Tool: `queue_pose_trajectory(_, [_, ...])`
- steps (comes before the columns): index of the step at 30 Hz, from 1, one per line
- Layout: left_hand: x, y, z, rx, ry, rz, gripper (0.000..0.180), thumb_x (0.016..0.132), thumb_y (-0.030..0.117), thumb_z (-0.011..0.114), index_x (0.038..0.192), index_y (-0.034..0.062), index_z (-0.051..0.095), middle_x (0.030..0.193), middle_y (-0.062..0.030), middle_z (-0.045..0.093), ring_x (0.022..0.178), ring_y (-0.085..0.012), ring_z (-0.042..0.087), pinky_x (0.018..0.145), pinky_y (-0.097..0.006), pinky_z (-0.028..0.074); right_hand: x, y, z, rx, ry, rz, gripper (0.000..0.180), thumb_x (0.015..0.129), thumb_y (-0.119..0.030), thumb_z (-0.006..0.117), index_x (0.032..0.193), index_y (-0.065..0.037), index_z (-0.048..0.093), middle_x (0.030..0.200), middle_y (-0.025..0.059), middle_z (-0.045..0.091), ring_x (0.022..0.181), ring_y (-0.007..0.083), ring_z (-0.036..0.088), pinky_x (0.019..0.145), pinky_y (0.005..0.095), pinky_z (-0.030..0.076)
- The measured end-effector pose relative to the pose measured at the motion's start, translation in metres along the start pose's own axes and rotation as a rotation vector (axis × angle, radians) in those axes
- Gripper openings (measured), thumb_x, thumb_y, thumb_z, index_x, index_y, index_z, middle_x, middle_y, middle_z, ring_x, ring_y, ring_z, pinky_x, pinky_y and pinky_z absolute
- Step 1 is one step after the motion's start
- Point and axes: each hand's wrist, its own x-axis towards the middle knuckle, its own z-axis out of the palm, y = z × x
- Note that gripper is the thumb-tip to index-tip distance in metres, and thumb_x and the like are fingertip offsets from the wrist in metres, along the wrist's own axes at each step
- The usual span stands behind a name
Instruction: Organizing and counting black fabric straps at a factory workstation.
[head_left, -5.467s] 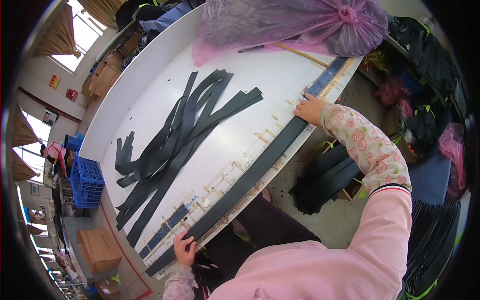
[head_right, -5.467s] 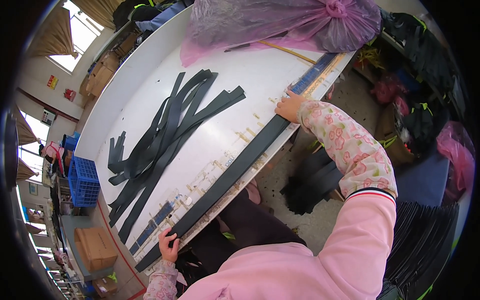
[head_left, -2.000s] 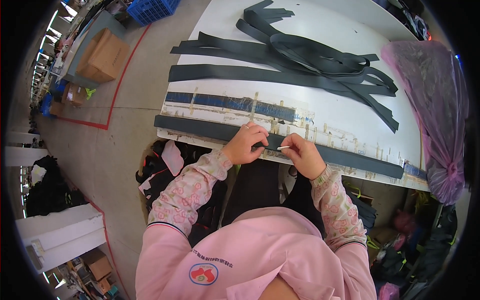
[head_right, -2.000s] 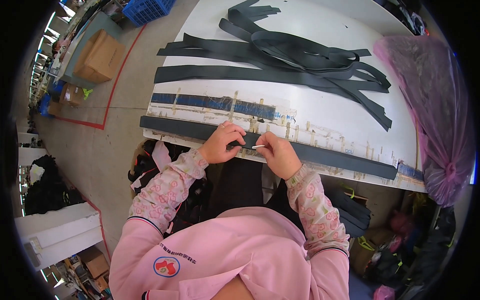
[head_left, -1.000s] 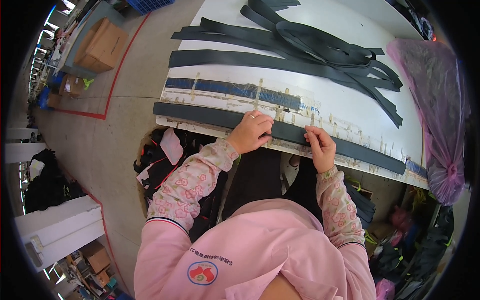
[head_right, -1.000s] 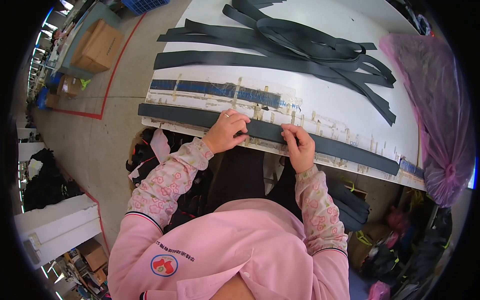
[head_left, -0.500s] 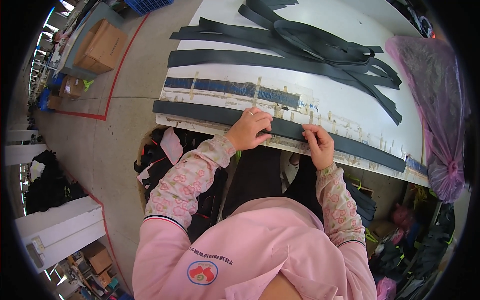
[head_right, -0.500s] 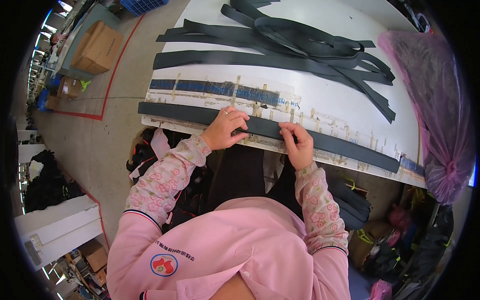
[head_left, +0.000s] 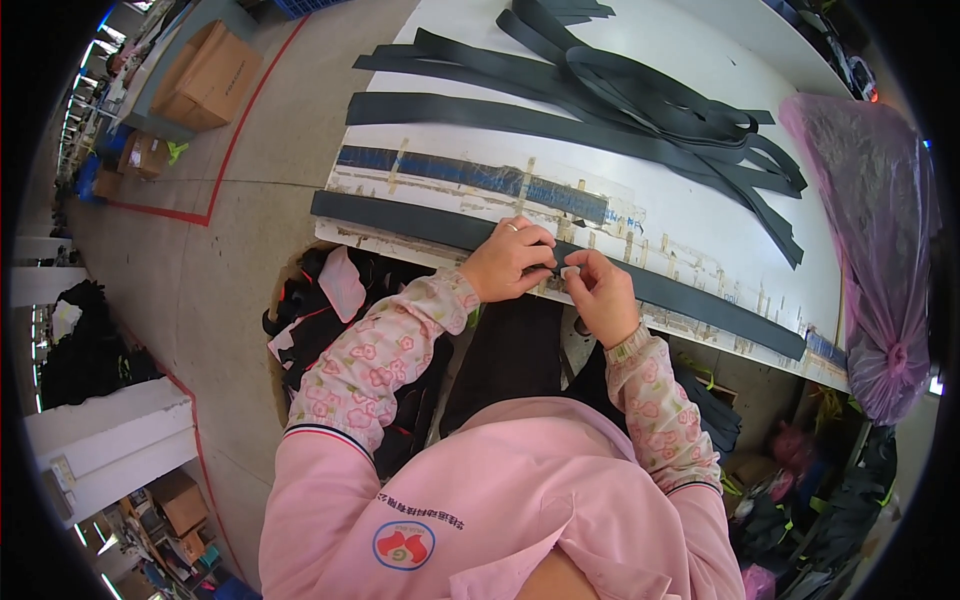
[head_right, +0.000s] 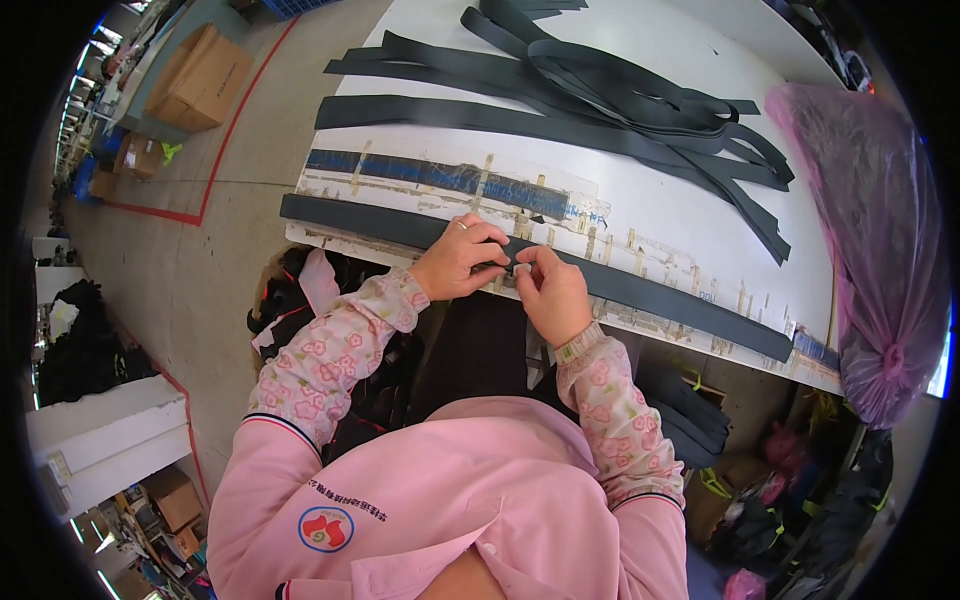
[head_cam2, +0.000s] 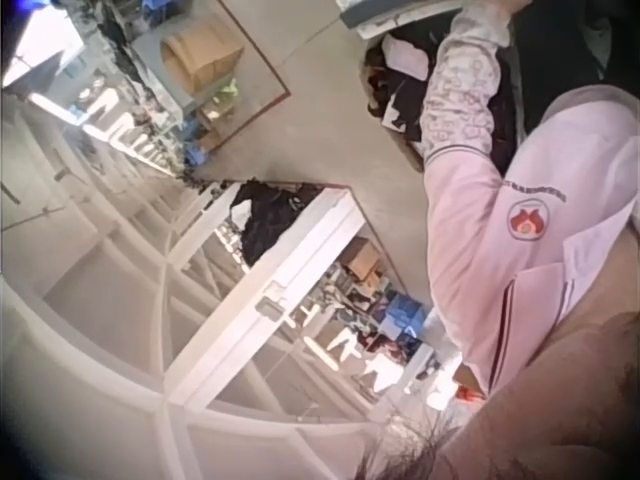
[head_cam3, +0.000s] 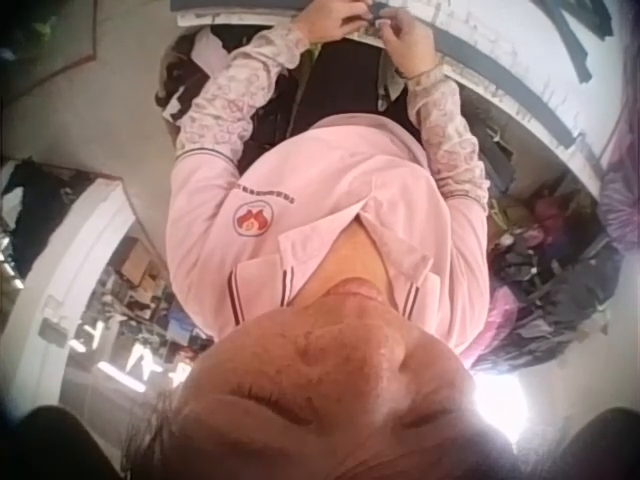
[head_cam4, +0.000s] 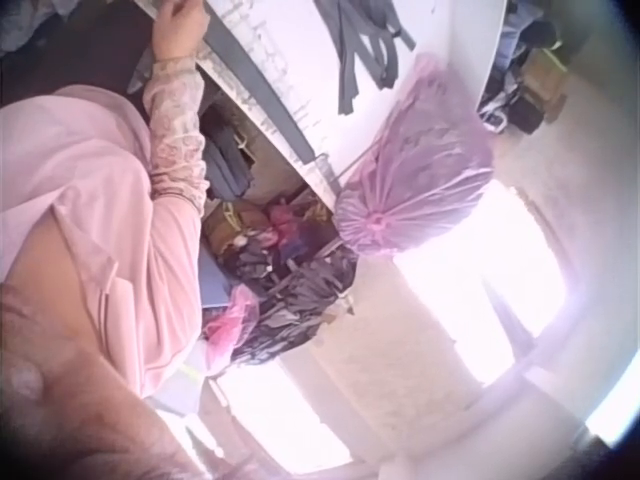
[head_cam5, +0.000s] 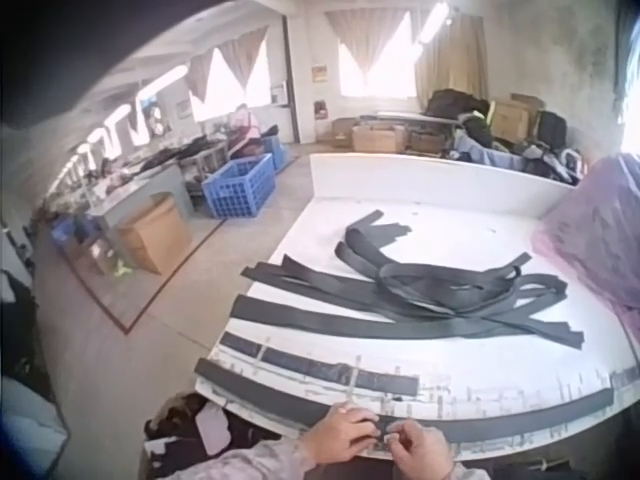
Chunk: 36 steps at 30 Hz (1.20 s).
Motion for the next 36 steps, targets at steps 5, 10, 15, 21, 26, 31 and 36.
queue_pose_trajectory(5, [0.0, 0.001, -0.001, 0.028, -0.011, -0.008, 0.016, 0.077, 0.013, 0.078, 0.091, 0.0135, 0.069, 0.112, -0.0027, 0.061, 0.105, -0.0269, 0.057, 0.096, -0.043, 0.042, 0.0, 0.001, 0.006, -0.005, 0.045, 0.008, 0.013, 0.086, -0.01, 0.069, 0.097, -0.002, 0.068, 0.061, 0.0124, 0.061, 0.054, 0.0259, 0.062, 0.055, 0.0367, 0.048])
queue_pose_trajectory(10, [-0.001, 0.001, -0.002, 0.047, -0.004, -0.01, 0.014, 0.078, 0.014, 0.077, 0.089, 0.0138, 0.069, 0.111, -0.0026, 0.062, 0.103, -0.0268, 0.057, 0.096, -0.043, 0.042, 0.001, 0.0, 0.012, -0.011, 0.078, 0.007, 0.014, 0.086, -0.011, 0.069, 0.096, -0.002, 0.068, 0.064, 0.0132, 0.063, 0.057, 0.0263, 0.065, 0.057, 0.0366, 0.05])
queue_pose_trajectory(15, [0.004, 0.002, 0.001, 0.041, 0.005, 0.004, 0.014, 0.077, 0.014, 0.078, 0.088, 0.0131, 0.069, 0.109, -0.0029, 0.062, 0.103, -0.0267, 0.057, 0.094, -0.043, 0.042, -0.001, 0.013, 0.01, 0.116, 0.007, 0.059, 0.015, 0.086, -0.011, 0.07, 0.095, 0.0, 0.068, 0.065, 0.012, 0.065, 0.06, 0.0218, 0.067, 0.058, 0.0336, 0.051])
queue_pose_trajectory(21, [0.004, 0.004, -0.002, 0.009, -0.026, -0.031, 0.013, 0.079, 0.018, 0.079, 0.086, 0.011, 0.07, 0.109, -0.0021, 0.064, 0.106, -0.0263, 0.056, 0.094, -0.042, 0.04, -0.022, 0.032, -0.049, 0.267, 0.112, 0.147, 0.011, 0.09, -0.008, 0.069, 0.096, 0.001, 0.066, 0.067, 0.0019, 0.062, 0.061, 0.0082, 0.06, 0.057, 0.0258, 0.048])
queue_pose_trajectory(26, [0.008, 0.012, -0.006, 0.211, -0.061, 0.097, 0.013, 0.078, 0.015, 0.08, 0.086, 0.0103, 0.07, 0.108, -0.0025, 0.064, 0.104, -0.0261, 0.056, 0.092, -0.041, 0.041, -0.049, 0.079, -0.113, 0.317, 0.24, 0.225, 0.009, 0.092, -0.006, 0.067, 0.098, 0.0, 0.065, 0.068, -0.0003, 0.06, 0.061, 0.0066, 0.057, 0.057, 0.024, 0.047])
queue_pose_trajectory(31, [0.012, 0.005, -0.003, 0.043, -0.087, 0.056, 0.018, 0.074, 0.008, 0.082, 0.086, 0.007, 0.069, 0.105, -0.0052, 0.066, 0.099, -0.0281, 0.058, 0.088, -0.04, 0.046, -0.067, 0.108, -0.136, 0.241, 0.27, 0.196, 0.01, 0.09, -0.007, 0.068, 0.097, -0.001, 0.065, 0.068, 0.0019, 0.061, 0.061, 0.0087, 0.057, 0.058, 0.0264, 0.047])
queue_pose_trajectory(36, [0.018, 0.008, -0.006, -0.009, -0.115, 0.0, 0.02, 0.072, 0.005, 0.083, 0.087, 0.0057, 0.068, 0.104, -0.0067, 0.067, 0.098, -0.0298, 0.058, 0.087, -0.039, 0.048, -0.067, 0.088, -0.133, 0.116, 0.279, 0.115, 0.011, 0.087, -0.008, 0.068, 0.095, -0.002, 0.066, 0.067, 0.0062, 0.061, 0.059, 0.0153, 0.058, 0.059, 0.0304, 0.048])
